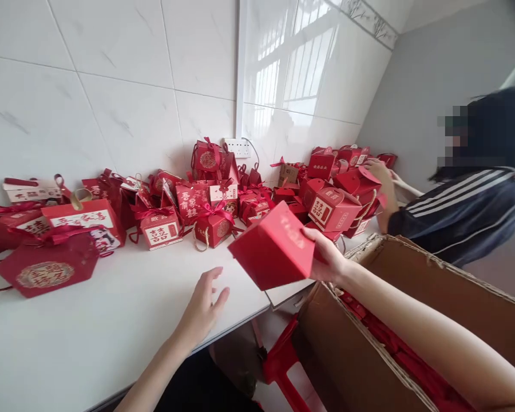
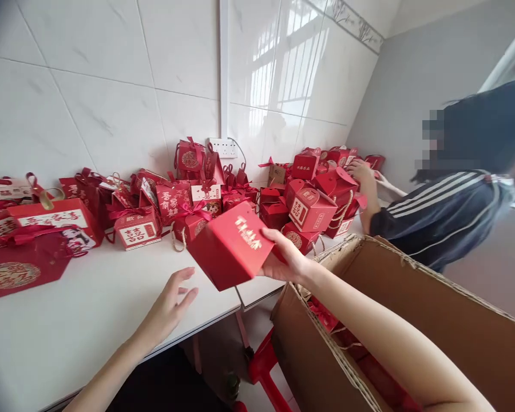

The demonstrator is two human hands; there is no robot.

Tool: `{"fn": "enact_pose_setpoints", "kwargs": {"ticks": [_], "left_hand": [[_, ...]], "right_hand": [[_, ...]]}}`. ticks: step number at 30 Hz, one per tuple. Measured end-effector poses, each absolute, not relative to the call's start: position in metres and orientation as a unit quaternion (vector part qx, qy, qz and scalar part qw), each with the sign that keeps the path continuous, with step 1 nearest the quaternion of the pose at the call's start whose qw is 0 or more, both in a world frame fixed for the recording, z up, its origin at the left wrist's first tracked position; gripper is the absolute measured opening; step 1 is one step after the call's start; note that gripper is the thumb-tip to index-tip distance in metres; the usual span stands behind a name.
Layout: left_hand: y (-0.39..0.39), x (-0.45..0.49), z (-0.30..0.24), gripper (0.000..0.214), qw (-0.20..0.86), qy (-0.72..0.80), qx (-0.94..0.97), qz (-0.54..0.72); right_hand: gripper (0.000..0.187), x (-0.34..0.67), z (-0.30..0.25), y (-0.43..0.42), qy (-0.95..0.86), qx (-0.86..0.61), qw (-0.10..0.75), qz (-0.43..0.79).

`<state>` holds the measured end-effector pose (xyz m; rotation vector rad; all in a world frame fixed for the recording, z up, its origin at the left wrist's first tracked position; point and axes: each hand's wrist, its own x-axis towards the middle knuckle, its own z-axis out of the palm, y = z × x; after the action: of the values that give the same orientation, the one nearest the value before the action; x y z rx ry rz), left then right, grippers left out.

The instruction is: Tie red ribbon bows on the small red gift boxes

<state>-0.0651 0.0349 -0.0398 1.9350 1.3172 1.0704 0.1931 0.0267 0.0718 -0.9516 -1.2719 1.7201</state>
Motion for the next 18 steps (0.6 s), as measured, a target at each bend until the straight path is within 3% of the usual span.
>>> {"fn": "enact_pose_setpoints", "kwargs": {"ticks": [4,8,12,15,18], "left_hand": [[0.036,-0.068,-0.053,0.03,0.109,0.416,0.812,0.395],[0.044,-0.068,-0.061,0.027,0.028,0.376,0.836,0.399],[0.038,-0.057,-0.041,0.031,0.02,0.369,0.813,0.45],[0.014,-0.037,-0.003,0.039,-0.028,0.282,0.797,0.533],[-0.018,-0.006,0.037,0.043,-0.14,0.095,0.814,0.556]], "right_hand": [[0.055,0.215,0.076,0.004,-0.402,-0.408,0.435,0.694],[0.063,0.23,0.075,-0.024,-0.439,-0.482,0.466,0.598],[0.07,0.235,0.076,-0.05,-0.62,-0.534,0.485,0.308],[0.073,0.231,0.08,-0.062,-0.719,-0.544,0.43,0.044],[0.08,0.222,0.082,-0.069,-0.758,-0.522,0.387,-0.05]]}}
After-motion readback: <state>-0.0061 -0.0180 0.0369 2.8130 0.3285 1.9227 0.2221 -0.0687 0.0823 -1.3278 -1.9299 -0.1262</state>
